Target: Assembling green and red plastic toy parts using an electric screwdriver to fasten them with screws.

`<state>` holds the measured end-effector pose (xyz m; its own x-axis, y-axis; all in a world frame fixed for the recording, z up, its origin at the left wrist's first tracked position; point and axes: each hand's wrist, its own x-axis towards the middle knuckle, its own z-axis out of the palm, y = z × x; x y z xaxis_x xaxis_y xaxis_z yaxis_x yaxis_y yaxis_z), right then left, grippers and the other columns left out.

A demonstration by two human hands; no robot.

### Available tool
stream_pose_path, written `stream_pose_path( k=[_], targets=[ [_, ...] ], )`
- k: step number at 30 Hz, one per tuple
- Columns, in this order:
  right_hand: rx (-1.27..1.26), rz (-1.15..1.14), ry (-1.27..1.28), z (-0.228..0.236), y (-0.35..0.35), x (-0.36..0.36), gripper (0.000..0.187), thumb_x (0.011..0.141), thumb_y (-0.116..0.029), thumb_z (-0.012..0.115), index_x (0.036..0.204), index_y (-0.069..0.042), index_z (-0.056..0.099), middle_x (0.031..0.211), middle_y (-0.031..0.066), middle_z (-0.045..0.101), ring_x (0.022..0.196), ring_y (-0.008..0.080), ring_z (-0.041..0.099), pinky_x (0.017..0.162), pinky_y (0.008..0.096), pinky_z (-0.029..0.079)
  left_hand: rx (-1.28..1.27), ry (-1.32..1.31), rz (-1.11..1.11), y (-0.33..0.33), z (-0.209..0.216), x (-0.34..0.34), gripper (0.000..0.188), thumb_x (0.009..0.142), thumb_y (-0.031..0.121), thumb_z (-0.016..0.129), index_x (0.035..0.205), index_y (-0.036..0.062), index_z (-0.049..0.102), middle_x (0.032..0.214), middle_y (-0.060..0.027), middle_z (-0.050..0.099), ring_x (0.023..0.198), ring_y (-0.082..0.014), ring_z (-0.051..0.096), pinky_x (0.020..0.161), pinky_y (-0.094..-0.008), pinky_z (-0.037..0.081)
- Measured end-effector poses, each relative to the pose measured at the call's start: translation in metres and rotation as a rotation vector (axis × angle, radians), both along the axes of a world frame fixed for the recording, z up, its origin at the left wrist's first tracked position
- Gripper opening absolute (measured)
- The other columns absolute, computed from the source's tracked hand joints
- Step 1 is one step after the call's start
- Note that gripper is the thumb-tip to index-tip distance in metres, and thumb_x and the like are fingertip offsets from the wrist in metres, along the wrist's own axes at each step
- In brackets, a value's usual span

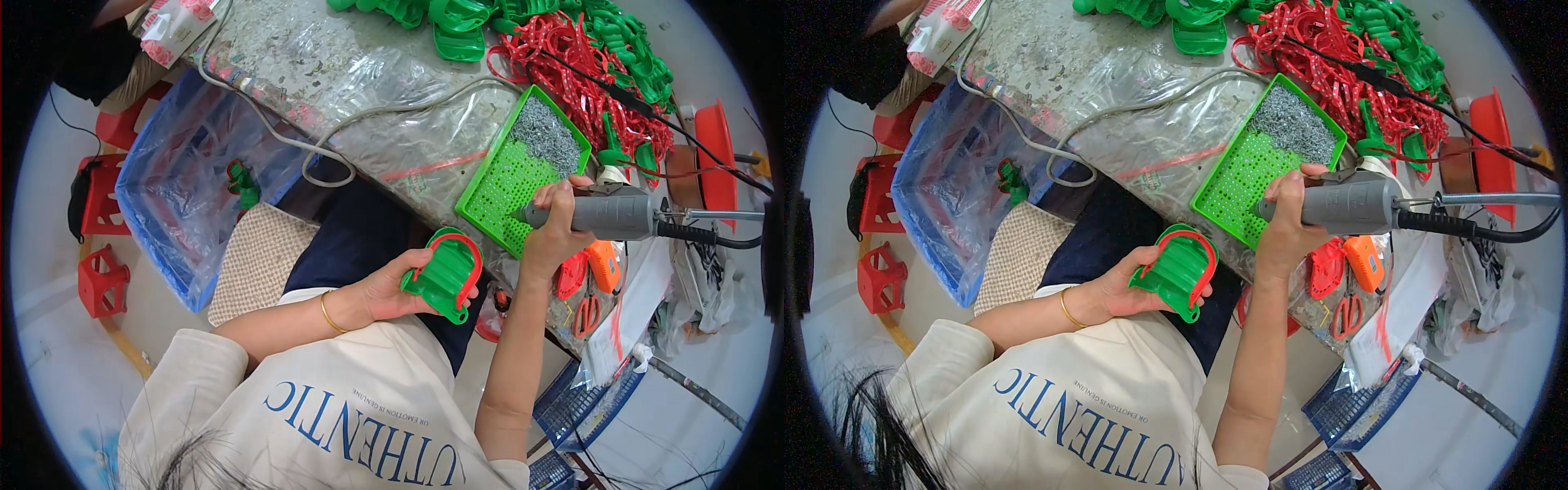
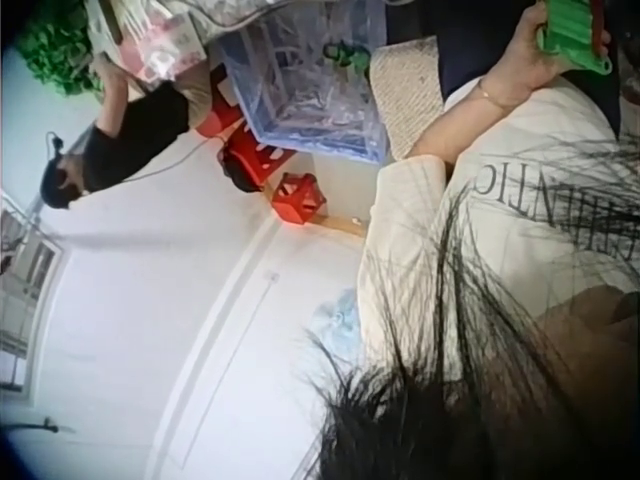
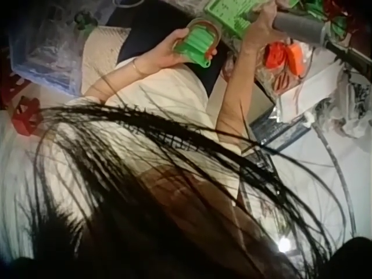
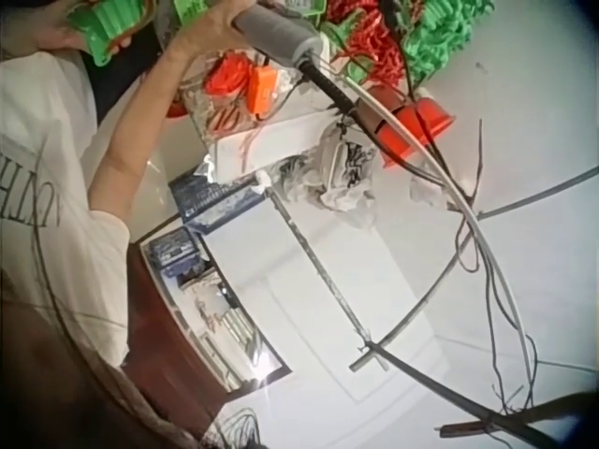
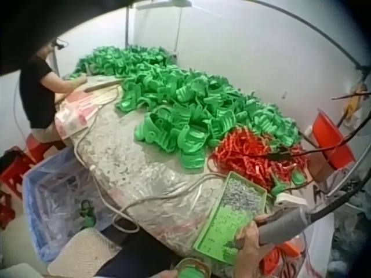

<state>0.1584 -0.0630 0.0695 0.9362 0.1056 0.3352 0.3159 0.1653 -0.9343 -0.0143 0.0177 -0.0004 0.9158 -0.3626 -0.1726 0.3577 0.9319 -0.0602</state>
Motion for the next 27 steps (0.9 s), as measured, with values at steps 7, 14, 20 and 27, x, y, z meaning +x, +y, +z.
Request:
stream_pose_path(
  k=[7, 14, 20, 27],
  targets=[
    [0.022, -0.005, -0.003, 0.003, -0.002, 0.001, 0.013, 0.083, 0.001, 0.051, 0.096, 0.004, 0.049, 0.062, 0.004, 0.046, 0.055, 0.0123, 0.044, 0.056, 0.0283, 0.042, 0.025, -0.035, -0.006, 0.001, 0.001, 0.002, 0.06, 0.086, 0.042, 0.057, 0.129, 0.0025, 0.044, 0.121, -0.0179, 0.055, 0.113, -0.0311, 0.054, 0.094, -0.047, 0.045],
    [0.149, 0.08, 0.035, 0.051, 0.0, -0.023, 0.019, 0.083, -0.005, 0.056, 0.1, 0.002, 0.051, 0.061, 0.0026, 0.042, 0.054, 0.0113, 0.041, 0.053, 0.0269, 0.037, 0.018, -0.014, 0.015, 0.001, 0.003, 0.001, 0.059, 0.086, 0.041, 0.057, 0.128, 0.0022, 0.044, 0.12, -0.0179, 0.056, 0.111, -0.0304, 0.055, 0.092, -0.0455, 0.046],
    [0.145, 0.157, 0.134, 0.05, 0.005, -0.054, 0.024, 0.082, -0.004, 0.054, 0.104, 0.004, 0.047, 0.059, 0.0035, 0.041, 0.053, 0.0117, 0.041, 0.053, 0.0276, 0.037, 0.026, -0.038, 0.012, 0.0, 0.006, -0.001, 0.058, 0.086, 0.041, 0.058, 0.128, 0.0022, 0.045, 0.119, -0.0172, 0.057, 0.11, -0.0302, 0.056, 0.092, -0.0443, 0.046],
    [0.158, 0.141, 0.146, 0.045, 0.008, -0.062, 0.024, 0.082, -0.004, 0.054, 0.103, 0.005, 0.047, 0.059, 0.0038, 0.041, 0.052, 0.012, 0.04, 0.052, 0.0278, 0.037, 0.068, -0.015, 0.025, -0.002, 0.004, -0.003, 0.066, 0.083, 0.044, 0.058, 0.131, 0.0025, 0.042, 0.124, -0.0196, 0.053, 0.114, -0.0339, 0.052, 0.098, -0.0475, 0.041]
  ],
)
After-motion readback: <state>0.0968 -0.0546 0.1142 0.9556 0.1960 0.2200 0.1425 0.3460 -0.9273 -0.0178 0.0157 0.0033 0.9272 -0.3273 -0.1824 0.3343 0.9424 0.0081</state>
